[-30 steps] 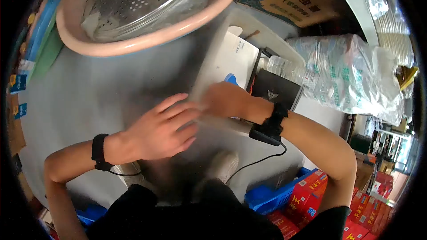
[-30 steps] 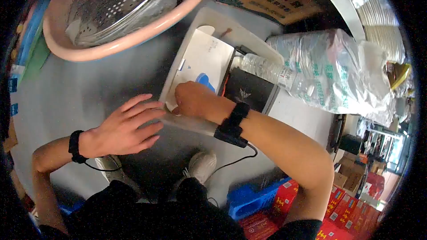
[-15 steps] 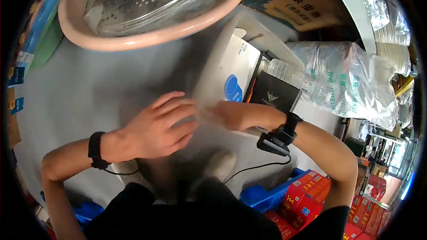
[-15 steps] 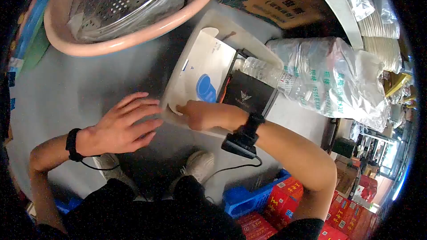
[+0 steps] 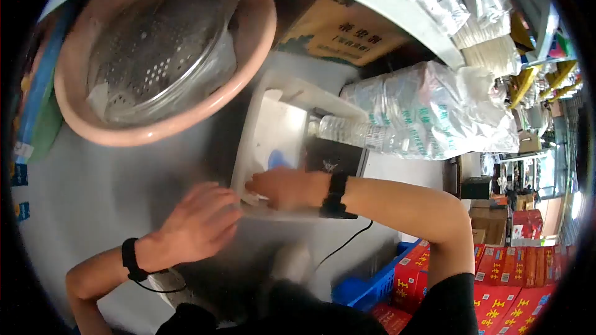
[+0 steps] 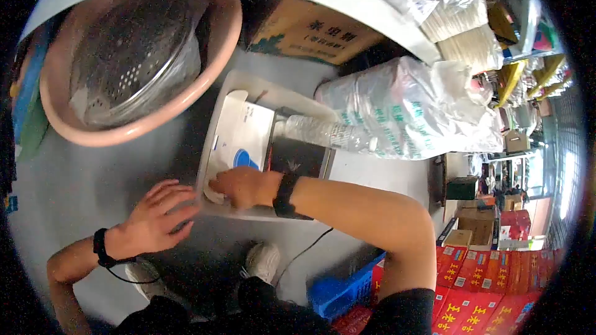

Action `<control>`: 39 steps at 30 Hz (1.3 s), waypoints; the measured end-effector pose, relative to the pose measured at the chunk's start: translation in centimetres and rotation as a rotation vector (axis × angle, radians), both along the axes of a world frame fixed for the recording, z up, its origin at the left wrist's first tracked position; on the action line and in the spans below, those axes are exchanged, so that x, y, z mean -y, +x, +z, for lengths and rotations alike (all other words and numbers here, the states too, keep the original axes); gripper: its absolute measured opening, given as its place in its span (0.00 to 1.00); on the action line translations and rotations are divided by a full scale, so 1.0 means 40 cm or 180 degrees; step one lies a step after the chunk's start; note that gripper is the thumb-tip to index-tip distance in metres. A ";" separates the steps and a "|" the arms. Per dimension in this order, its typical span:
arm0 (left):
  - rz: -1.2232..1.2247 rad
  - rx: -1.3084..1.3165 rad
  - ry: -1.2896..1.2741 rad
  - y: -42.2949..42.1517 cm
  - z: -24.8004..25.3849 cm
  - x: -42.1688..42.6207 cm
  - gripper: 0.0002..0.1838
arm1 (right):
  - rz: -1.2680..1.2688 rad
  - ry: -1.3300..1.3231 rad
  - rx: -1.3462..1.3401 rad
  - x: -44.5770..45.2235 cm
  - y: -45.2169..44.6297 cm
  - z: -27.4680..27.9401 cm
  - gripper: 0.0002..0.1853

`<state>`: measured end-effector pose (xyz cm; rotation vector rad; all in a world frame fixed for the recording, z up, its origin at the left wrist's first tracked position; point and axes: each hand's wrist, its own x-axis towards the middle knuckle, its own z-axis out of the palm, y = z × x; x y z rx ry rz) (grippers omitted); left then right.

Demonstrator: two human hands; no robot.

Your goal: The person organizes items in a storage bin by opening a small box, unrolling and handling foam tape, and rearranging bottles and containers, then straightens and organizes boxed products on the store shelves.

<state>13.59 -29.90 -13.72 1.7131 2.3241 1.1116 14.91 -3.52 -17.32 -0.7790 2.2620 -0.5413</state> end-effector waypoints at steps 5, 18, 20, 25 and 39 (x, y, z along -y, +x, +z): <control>-0.0114 0.0078 -0.0019 -0.007 0.002 -0.013 0.14 | 0.1010 -0.0094 -0.0694 0.006 -0.009 -0.005 0.19; -0.0086 0.0090 0.0868 0.020 -0.015 -0.023 0.16 | 0.2591 0.1099 -0.0730 0.026 -0.083 0.073 0.10; -0.0092 0.0207 0.1026 0.017 -0.027 -0.020 0.16 | 0.2396 0.0948 -0.0783 0.033 -0.092 0.081 0.08; 0.0040 0.0523 0.0973 0.012 -0.044 -0.010 0.16 | 0.2182 0.0766 -0.0720 0.041 -0.085 0.088 0.11; 0.0294 0.0710 0.0633 -0.012 -0.045 -0.033 0.13 | -0.0724 0.1117 -0.0832 -0.087 -0.098 0.114 0.25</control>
